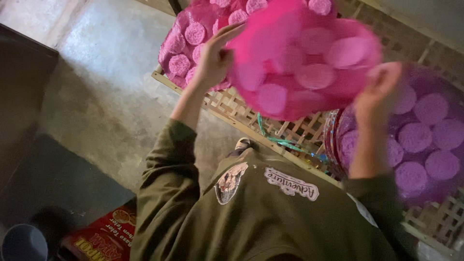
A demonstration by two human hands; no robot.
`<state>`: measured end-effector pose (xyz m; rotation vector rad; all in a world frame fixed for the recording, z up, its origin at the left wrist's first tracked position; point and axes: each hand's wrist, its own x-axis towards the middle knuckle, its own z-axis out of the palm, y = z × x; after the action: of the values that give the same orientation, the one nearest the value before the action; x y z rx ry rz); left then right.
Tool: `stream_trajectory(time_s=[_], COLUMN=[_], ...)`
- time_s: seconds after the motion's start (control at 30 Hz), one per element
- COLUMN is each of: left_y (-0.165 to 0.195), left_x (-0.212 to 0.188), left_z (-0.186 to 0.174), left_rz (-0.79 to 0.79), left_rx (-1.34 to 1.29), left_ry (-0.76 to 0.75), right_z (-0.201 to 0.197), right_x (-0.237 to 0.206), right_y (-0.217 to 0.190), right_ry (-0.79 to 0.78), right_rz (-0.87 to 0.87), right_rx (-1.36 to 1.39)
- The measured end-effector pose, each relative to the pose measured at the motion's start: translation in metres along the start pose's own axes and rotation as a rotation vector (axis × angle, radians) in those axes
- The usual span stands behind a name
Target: The person presses pink dough into a handheld wooden mold, ejects the molded discs onto round trays, and carries a tray to a steamer pot, covering it with a woven bamboo lid. They then place small colored cups on the molded pieces and stack bamboo lids over trays of finished pieces.
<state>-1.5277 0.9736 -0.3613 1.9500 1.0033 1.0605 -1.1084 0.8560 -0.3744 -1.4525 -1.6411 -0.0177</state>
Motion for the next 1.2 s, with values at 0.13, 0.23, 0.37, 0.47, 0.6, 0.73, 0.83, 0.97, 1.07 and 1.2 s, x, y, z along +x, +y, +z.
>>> stream_trajectory(time_s=[0.13,0.23,0.37,0.47,0.6,0.73,0.83,0.97,1.07,1.2], left_y=[-0.063,-0.1,-0.103,-0.067,-0.004,0.028,0.038,0.04,0.049,0.056], left_x=[-0.052,-0.073,-0.051,-0.039,-0.035,-0.026,-0.011,0.025,0.047,0.058], left_z=[-0.048,-0.055,-0.001,0.081,0.182,0.238,0.265,0.274,0.279,0.287], left_rz=[0.094,-0.118,-0.066,-0.024,-0.058,0.193,0.124,-0.167,-0.155,0.09], left_rx=[0.218,0.217,-0.019,-0.322,-0.173,-0.05,-0.008,-0.121,0.124,0.269], left_ry=[0.462,0.811,0.748,0.329,-0.142,-0.234,-0.187,-0.294,-0.145,-0.013], right_z=[0.056,0.036,-0.057,-0.133,-0.21,-0.234,-0.224,-0.203,-0.194,-0.184], right_x=[-0.022,-0.05,-0.088,-0.128,-0.194,-0.219,-0.219,-0.219,-0.216,-0.214], right_y=[-0.052,-0.054,-0.018,0.015,0.056,0.095,0.103,0.088,0.085,0.097], right_ry=[-0.601,-0.451,-0.069,0.161,0.242,0.156,0.007,0.143,0.184,0.004], right_rz=[0.594,0.414,0.297,0.35,0.486,0.876,1.068,0.906,0.802,0.824], right_rx=[-0.155,-0.15,-0.154,-0.148,-0.634,-0.642,-0.683,-0.466,-0.426,-0.644])
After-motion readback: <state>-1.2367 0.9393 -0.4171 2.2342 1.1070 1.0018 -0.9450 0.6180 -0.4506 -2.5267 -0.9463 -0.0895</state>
